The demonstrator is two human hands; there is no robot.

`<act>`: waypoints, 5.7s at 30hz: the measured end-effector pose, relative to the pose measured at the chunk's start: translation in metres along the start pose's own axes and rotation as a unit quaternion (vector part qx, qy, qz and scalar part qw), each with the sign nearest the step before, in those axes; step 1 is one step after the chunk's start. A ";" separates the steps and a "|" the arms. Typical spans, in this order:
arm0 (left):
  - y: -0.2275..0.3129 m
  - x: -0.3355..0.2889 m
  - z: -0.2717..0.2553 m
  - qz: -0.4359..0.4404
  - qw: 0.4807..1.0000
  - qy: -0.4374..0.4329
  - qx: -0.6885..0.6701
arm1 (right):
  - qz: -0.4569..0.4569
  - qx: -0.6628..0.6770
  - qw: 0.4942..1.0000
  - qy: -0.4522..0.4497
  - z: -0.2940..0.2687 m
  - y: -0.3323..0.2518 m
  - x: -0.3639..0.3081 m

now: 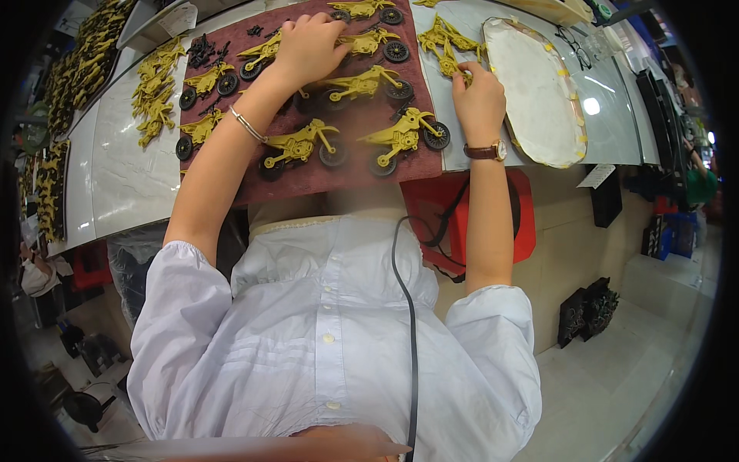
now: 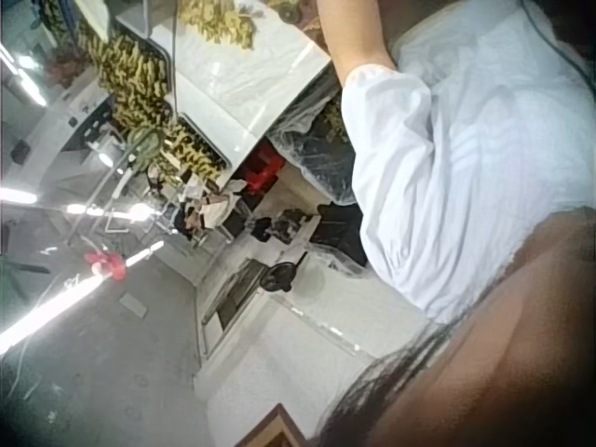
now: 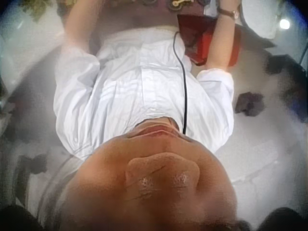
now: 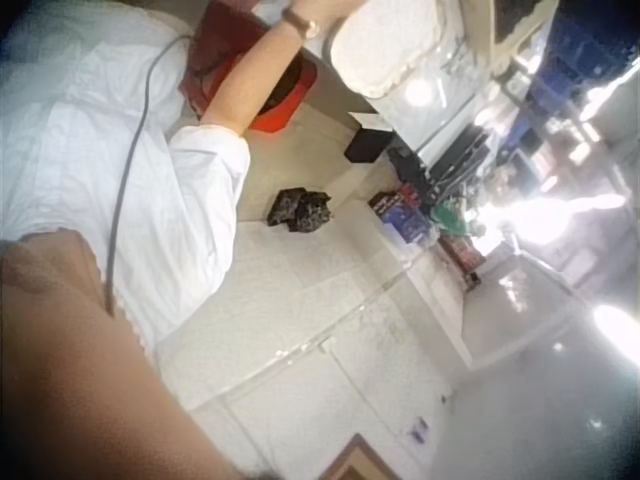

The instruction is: The person assembles toy motorcycles by hand, attaching wheels, handlebars, and body pieces together, then places the assembled toys onto a mat and a tray.

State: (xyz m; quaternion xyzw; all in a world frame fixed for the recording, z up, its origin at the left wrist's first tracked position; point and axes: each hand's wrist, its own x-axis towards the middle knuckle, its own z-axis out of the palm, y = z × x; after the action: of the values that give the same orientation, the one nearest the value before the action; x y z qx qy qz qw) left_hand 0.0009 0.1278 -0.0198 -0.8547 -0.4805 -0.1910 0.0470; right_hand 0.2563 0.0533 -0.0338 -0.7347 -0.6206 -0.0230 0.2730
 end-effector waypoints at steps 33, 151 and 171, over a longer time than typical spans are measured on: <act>0.018 -0.089 -0.078 -0.242 0.557 -0.070 -0.792 | -0.039 0.489 0.871 0.022 -0.070 -0.082 -0.071; 0.051 -0.170 -0.088 -0.192 0.686 -0.076 -0.698 | -0.041 0.513 0.831 -0.212 -0.051 -0.113 -0.126; 0.050 -0.164 -0.085 -0.203 0.712 -0.027 -0.672 | -0.007 0.611 0.770 -0.181 -0.049 -0.114 -0.124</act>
State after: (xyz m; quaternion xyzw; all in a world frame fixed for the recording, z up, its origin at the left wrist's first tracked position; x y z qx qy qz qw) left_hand -0.0573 -0.0527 0.0029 -0.5479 -0.3882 -0.4454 -0.5922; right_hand 0.1373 -0.0699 0.0038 -0.3991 -0.5463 0.4928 0.5473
